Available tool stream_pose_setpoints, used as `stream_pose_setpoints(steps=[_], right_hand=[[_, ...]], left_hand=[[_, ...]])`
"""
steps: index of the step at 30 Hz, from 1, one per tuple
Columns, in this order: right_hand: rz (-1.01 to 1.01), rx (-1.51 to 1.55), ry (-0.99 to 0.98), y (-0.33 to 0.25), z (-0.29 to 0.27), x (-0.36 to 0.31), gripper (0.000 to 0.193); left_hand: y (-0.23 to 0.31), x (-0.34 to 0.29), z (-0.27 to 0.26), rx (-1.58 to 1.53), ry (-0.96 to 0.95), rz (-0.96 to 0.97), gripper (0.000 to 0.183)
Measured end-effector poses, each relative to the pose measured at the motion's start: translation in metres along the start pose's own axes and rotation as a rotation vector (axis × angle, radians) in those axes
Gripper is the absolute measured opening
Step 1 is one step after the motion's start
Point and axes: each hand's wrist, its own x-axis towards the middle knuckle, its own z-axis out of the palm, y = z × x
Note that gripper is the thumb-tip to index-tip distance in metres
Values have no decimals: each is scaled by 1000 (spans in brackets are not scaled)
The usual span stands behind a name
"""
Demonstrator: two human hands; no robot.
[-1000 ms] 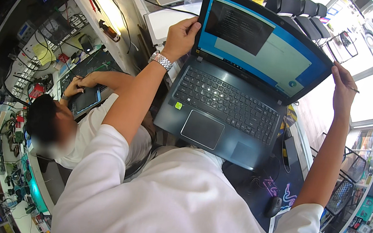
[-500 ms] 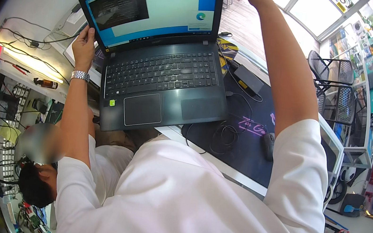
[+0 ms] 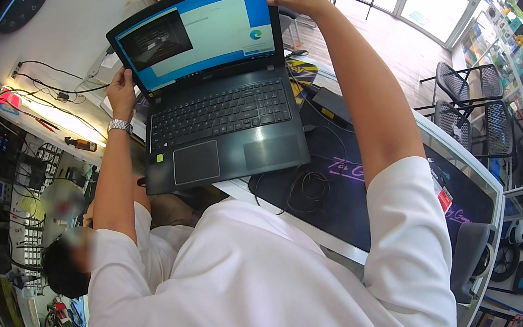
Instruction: The person uses a metal prying tool to remove the bezel from a laptop screen, then reattaches it and presses the edges to secure it. The person also types on the laptop keyboard during the process.
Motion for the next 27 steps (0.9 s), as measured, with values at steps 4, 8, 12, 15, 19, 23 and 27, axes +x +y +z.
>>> stream_pose_setpoints(steps=[4,8,12,15,19,23,27], right_hand=[[-11,-165,151,7,20,-5,55],[13,-65,166,12,28,-10,55],[-3,-38,134,14,31,-27,55],[-7,-63,61,14,32,-39,55],[22,-73,26,10,37,-54,55],[59,-20,21,2,43,-63,43],[74,17,48,-1,46,-68,35]], left_hand=[[4,-2,1,-19,-8,17,45],[7,-5,1,-95,-33,8,47],[6,-6,1,-72,-9,11,44],[3,-6,2,-74,-1,0,44],[-3,-9,-1,-86,-58,-20,42],[-13,-22,-5,-134,-145,-121,38],[-23,-34,-8,-132,-258,-150,39]])
